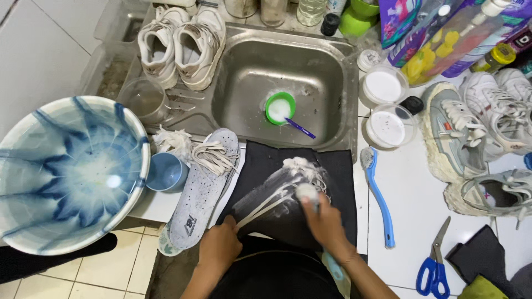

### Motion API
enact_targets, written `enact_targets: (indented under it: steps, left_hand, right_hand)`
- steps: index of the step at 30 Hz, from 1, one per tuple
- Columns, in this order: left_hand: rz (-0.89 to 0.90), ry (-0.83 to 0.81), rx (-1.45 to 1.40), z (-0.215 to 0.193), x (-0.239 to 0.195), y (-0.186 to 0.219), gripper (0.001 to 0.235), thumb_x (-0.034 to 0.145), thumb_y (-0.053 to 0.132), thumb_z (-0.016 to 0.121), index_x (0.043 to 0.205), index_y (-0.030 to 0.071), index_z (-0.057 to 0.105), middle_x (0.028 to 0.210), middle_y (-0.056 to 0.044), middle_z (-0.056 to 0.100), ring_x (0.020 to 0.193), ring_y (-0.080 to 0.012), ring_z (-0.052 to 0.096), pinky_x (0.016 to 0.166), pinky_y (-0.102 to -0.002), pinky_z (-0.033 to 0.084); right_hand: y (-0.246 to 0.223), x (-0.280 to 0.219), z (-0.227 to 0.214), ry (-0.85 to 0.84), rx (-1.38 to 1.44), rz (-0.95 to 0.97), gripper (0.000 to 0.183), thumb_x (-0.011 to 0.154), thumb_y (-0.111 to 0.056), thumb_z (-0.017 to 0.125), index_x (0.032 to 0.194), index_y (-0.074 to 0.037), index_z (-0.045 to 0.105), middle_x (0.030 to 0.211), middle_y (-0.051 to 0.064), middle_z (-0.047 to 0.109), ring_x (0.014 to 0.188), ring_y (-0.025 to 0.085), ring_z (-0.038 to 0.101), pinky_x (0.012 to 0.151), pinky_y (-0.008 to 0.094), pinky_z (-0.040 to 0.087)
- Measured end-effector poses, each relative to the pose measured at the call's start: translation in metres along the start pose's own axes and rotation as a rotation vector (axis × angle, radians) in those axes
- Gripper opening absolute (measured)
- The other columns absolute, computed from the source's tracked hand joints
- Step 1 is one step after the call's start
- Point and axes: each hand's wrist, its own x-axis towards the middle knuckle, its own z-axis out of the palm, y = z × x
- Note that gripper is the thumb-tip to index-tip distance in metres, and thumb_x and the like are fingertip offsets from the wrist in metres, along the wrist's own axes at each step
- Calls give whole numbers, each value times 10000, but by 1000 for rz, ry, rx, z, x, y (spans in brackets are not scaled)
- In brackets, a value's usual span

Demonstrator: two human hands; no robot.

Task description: The person scrubs white shoelaces with a toothbrush and cleaning solution on a dark cloth placed over a sink. They repeatedly dip the brush into a small green bowl of soapy water and scrub the laces, occasionally adjusting their grip and position.

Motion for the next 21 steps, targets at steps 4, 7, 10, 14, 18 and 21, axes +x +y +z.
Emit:
enact_targets:
  steps: [4, 7, 10, 14, 18, 21]
  left_hand:
    - [-59, -117, -116, -22, -6, 11, 64, 956, 177, 436, 918, 158, 483, 661, -103, 597, 600, -334, 549, 530, -434, 382]
    - [-67, -3, -100, -8, -2, 4, 152, 921, 266, 497, 1009, 156, 553, 854, -220, 712, 878, -483, 675, 740, -576, 518]
    - [-8, 32, -162, 6, 1, -8, 33, 907, 203, 505, 906, 177, 524, 696, -142, 664, 684, -426, 630, 605, -518, 469]
    - [10, 35, -146, 13, 4, -8, 72, 956, 220, 490, 926, 167, 527, 662, -102, 647, 633, -357, 639, 560, -464, 465]
    - [20, 94, -174, 10, 4, -5, 60, 918, 216, 517, 941, 163, 531, 740, -163, 687, 753, -452, 669, 662, -547, 492]
    - [-14, 30, -261, -5, -4, -3, 75, 907, 172, 477, 885, 171, 549, 664, -96, 649, 657, -348, 647, 616, -465, 467]
  right_hand:
    - [-38, -20, 65, 107, -326, -501, 572, 997, -500, 426, 1310, -25, 493, 645, 187, 704, 539, 409, 704, 449, 534, 521]
    - [-48, -15, 75, -82, -570, -633, 550, 991, -327, 526, 1468, -105, 366, 702, 206, 698, 600, 438, 690, 476, 575, 514]
    - [-27, 16, 31, 14, -553, -737, 592, 928, -48, 441, 1507, -148, 362, 610, 68, 642, 431, 254, 620, 373, 449, 483]
    - [-14, 37, 3, 161, -739, -484, 648, 1029, -349, 348, 1594, -120, 129, 491, 21, 517, 379, 245, 527, 341, 450, 438]
    - [-71, -25, 51, -108, -393, -575, 634, 1057, -350, 380, 1603, -152, 128, 497, 29, 568, 362, 188, 550, 348, 391, 435]
    - [-66, -22, 39, -122, -462, -697, 531, 1060, -190, 368, 1552, -89, 197, 480, -6, 476, 325, 156, 468, 280, 350, 354]
